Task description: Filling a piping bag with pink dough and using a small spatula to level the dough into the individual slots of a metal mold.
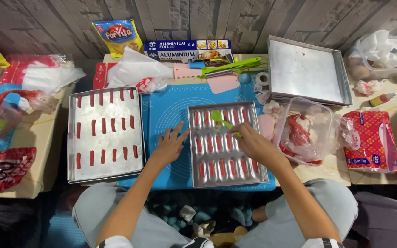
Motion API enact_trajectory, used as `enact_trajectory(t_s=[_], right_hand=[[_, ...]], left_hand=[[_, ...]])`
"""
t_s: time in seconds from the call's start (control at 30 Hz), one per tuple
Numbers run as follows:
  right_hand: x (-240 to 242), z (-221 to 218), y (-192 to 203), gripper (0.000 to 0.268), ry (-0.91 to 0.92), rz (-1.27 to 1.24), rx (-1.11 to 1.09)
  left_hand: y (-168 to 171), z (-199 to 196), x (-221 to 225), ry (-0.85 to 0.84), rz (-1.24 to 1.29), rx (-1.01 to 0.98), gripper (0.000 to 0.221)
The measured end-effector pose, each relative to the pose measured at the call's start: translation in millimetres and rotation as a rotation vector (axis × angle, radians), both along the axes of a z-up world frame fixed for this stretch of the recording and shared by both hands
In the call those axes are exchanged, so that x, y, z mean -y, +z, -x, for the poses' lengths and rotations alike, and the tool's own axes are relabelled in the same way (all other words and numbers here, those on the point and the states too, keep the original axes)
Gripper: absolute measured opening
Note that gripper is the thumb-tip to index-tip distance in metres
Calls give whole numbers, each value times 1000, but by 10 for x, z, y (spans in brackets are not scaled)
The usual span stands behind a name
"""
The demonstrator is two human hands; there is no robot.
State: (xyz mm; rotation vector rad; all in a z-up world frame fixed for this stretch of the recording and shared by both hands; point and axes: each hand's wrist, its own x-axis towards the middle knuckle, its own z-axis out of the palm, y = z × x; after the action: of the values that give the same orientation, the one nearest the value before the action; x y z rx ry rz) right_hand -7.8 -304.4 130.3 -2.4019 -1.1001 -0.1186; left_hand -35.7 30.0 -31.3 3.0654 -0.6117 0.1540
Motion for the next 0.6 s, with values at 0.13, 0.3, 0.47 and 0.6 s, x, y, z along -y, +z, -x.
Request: enact_trajectory(t_s=[0.13,0.3,0.47,0.6], right_hand=[[107,-168,-92,14,99,349,495],[176,-163,-53,20,84,214,269],[126,-142,-42,20,-122,49,86],[121,-140,-46,21,-107,61,6]], left_hand=[[335,11,79,33,118,-298,90],[400,-74,164,46,164,-441,98],[258,-136,107,43,107,-493,105],[292,-118,125,39,101,-498,106]])
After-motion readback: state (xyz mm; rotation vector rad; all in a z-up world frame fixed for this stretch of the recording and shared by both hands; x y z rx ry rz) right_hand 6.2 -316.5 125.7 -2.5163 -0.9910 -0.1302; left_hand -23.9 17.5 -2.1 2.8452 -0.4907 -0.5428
